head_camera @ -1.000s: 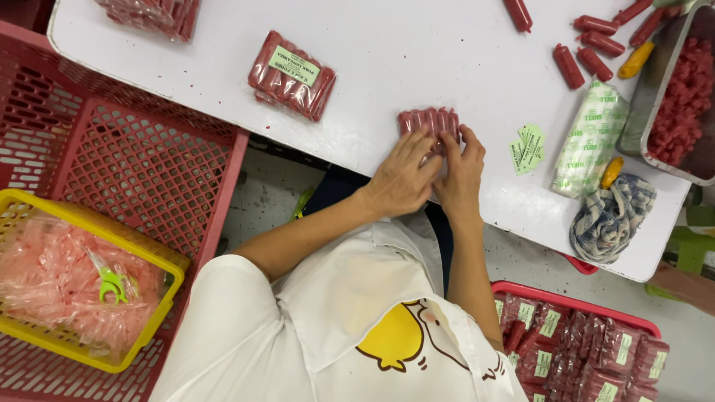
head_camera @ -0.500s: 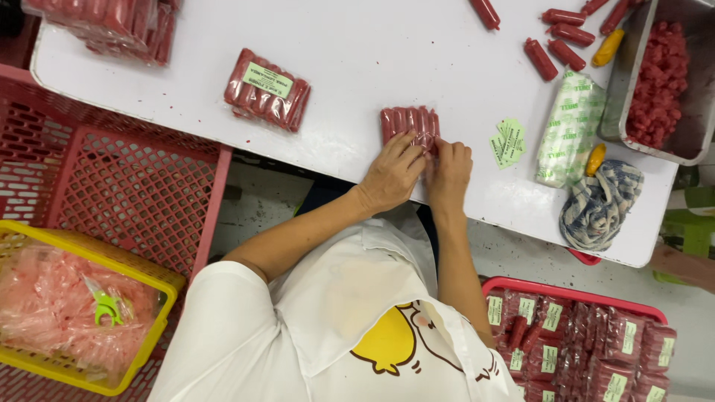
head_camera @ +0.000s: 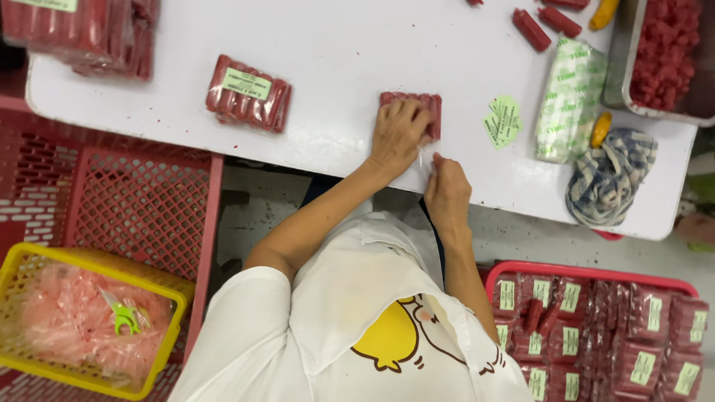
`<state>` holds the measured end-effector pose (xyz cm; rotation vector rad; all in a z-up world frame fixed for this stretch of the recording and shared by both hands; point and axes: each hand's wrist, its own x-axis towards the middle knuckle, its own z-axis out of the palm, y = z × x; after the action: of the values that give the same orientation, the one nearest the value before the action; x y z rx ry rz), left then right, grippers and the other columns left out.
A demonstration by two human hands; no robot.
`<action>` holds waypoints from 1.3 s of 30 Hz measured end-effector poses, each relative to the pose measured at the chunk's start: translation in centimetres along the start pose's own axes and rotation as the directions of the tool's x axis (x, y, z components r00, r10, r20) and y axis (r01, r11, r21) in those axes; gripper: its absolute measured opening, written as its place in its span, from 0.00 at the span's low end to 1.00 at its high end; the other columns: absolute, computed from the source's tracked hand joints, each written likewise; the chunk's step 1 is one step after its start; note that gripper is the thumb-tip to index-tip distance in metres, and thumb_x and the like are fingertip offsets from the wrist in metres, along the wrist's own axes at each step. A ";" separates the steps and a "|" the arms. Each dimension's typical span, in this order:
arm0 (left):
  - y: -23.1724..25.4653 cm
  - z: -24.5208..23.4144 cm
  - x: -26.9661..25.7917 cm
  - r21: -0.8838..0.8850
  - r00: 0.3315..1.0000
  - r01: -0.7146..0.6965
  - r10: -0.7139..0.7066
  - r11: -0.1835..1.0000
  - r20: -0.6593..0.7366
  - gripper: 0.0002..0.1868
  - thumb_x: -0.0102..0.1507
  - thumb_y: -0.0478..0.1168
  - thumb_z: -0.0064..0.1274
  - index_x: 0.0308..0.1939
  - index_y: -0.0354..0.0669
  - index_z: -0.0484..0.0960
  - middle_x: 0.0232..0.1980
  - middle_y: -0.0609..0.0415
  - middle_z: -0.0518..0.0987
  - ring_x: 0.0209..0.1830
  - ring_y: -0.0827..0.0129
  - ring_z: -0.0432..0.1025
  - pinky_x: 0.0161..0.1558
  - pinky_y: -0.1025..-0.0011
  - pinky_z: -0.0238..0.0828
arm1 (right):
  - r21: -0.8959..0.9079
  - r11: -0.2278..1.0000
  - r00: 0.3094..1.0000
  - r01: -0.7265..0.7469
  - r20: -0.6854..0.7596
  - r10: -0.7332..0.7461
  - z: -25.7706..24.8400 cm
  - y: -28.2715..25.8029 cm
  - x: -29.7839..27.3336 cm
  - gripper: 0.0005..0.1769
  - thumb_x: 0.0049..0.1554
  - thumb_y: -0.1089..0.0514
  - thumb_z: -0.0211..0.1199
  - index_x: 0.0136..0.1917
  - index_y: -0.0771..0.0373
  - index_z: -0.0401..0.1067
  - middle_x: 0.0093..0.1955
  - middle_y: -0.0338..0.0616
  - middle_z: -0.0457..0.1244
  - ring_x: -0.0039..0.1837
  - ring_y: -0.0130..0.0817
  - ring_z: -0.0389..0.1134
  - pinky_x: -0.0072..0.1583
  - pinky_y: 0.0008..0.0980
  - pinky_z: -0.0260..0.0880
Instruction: The person packages sausages by hand into plastic bags, applies a green adhesive label to each bag, and places the finished packs into a red crate.
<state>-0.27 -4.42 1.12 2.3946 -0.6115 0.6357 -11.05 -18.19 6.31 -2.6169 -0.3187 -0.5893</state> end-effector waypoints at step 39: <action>10.9 7.9 5.9 -0.558 0.674 0.737 -0.353 0.381 0.650 0.25 0.62 0.34 0.45 0.63 0.55 0.68 0.52 0.51 0.78 0.48 0.66 0.77 0.50 0.69 0.74 | -0.019 0.925 0.921 -0.378 -0.107 0.374 -3.4 12.5 0.5 0.05 0.67 0.58 0.54 0.51 0.57 0.71 0.49 0.48 0.57 0.44 0.52 0.67 0.42 0.52 0.65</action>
<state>0.67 -18.95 3.23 1.6343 -0.1065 -0.4633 -7.87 -30.64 4.75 -2.5755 0.2298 -0.5936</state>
